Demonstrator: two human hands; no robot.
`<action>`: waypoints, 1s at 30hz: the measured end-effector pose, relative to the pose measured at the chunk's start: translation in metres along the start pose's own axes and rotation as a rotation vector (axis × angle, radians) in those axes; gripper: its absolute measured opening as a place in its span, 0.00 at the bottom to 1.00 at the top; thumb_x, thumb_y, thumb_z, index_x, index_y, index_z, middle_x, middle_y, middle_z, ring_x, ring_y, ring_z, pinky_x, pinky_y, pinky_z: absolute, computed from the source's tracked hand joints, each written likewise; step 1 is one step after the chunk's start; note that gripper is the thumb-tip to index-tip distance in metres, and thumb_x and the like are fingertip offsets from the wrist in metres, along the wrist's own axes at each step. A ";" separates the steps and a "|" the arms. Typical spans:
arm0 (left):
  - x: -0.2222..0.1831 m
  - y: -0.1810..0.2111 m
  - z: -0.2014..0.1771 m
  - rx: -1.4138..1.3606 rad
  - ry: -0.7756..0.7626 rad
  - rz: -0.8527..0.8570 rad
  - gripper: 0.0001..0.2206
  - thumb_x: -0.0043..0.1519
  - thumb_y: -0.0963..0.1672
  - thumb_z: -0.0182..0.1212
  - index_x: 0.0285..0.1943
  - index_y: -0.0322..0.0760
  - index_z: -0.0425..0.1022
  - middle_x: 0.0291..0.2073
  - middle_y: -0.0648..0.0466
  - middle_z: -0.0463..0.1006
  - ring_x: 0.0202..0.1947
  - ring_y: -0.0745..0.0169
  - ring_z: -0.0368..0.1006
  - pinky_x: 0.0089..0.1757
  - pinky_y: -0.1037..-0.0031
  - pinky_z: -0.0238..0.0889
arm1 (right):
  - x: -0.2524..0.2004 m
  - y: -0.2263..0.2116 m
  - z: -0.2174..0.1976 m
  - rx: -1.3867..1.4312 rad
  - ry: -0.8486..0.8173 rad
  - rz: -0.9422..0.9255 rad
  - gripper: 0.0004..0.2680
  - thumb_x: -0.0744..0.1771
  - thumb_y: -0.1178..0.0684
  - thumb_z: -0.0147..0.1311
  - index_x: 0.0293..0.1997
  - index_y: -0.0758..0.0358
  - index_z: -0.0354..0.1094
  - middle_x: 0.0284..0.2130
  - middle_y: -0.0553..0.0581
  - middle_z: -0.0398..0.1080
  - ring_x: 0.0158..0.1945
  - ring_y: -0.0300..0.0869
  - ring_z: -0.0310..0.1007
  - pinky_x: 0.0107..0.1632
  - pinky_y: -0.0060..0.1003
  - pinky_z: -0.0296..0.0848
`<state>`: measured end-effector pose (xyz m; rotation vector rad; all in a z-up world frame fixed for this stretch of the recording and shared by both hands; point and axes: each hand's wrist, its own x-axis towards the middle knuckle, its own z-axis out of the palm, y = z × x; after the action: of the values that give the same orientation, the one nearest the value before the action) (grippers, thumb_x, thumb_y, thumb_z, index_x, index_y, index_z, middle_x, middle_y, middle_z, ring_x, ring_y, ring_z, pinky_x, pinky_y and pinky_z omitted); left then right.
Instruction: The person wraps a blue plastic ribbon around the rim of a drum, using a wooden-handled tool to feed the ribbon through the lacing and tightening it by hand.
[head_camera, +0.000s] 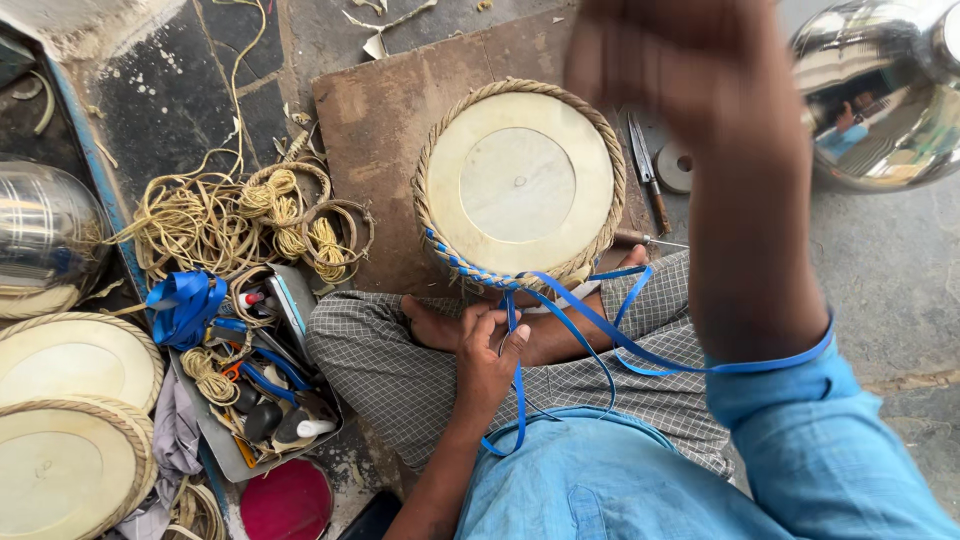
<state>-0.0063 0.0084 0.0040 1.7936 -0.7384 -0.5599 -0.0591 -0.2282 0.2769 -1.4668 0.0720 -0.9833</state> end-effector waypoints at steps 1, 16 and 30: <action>-0.001 -0.001 -0.001 0.029 -0.006 0.003 0.13 0.62 0.46 0.67 0.46 0.29 0.79 0.49 0.47 0.71 0.51 0.52 0.76 0.50 0.65 0.72 | -0.029 -0.004 0.008 -0.025 0.005 0.114 0.06 0.72 0.55 0.48 0.45 0.68 0.67 0.38 0.57 0.74 0.39 0.43 0.75 0.45 0.38 0.76; -0.002 -0.004 0.000 0.035 -0.029 0.005 0.14 0.63 0.47 0.67 0.47 0.29 0.78 0.49 0.46 0.71 0.50 0.50 0.76 0.48 0.65 0.73 | -0.133 0.046 -0.013 0.893 -1.428 -0.094 0.18 0.76 0.44 0.39 0.27 0.60 0.48 0.27 0.59 0.53 0.32 0.58 0.59 0.34 0.47 0.52; -0.004 -0.011 -0.001 -0.023 -0.045 0.022 0.16 0.63 0.49 0.66 0.43 0.27 0.75 0.48 0.45 0.70 0.47 0.53 0.76 0.46 0.67 0.75 | -0.142 0.154 -0.040 -0.927 -0.627 -0.072 0.18 0.60 0.51 0.63 0.56 0.50 0.73 0.53 0.53 0.74 0.63 0.51 0.65 0.66 0.58 0.54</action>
<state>-0.0060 0.0141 -0.0058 1.7547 -0.7790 -0.5938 -0.0943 -0.2061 0.0674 -2.5898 0.0141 -0.4944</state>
